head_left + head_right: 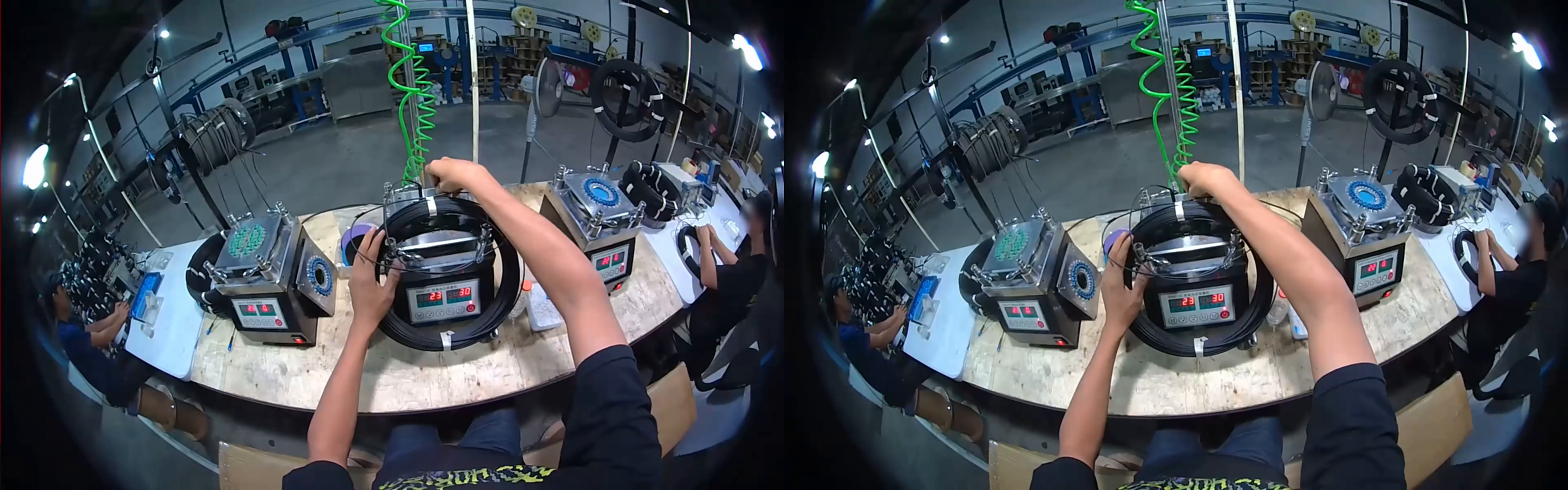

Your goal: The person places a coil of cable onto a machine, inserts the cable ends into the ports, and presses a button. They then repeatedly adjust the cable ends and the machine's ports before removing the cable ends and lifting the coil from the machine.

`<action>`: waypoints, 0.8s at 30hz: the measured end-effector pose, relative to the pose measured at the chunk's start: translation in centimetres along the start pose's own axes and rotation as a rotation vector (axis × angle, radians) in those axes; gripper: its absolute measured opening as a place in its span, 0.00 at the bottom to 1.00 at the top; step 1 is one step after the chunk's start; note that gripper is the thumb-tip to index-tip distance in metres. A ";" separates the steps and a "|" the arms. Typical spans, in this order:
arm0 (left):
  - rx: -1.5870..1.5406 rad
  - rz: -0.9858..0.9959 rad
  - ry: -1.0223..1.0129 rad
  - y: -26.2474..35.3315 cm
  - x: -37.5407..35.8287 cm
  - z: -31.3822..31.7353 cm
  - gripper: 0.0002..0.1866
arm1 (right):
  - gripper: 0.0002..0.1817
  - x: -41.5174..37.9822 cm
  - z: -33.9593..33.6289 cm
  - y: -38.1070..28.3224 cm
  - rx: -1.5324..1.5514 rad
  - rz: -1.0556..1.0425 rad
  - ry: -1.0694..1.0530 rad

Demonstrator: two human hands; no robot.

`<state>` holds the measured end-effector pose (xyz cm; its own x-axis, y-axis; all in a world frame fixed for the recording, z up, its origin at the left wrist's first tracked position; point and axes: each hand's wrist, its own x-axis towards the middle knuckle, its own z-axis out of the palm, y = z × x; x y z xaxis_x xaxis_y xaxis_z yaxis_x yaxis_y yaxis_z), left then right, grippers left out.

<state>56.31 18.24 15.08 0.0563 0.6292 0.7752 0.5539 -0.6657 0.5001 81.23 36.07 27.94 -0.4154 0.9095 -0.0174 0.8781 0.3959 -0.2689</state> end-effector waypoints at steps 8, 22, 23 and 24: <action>-0.511 -0.512 0.429 -5.6 -0.4 -0.5 0.14 | 0.17 -2.5 3.5 0.7 0.003 -0.002 0.434; 0.618 -0.140 -0.883 0.5 22.4 7.3 0.18 | 0.15 -3.3 4.2 -0.3 0.011 0.116 0.579; 0.585 -0.142 -0.947 -1.1 22.5 8.6 0.18 | 0.15 -3.2 4.3 -0.2 0.008 0.106 0.583; 0.613 -0.124 -0.912 -1.0 22.2 8.6 0.18 | 0.15 -3.1 4.4 0.0 0.004 0.096 0.588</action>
<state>64.12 36.32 28.49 0.4230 0.9056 0.0317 0.9018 -0.4241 0.0833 81.46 32.70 23.79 -0.1318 0.8592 0.4944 0.9038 0.3090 -0.2960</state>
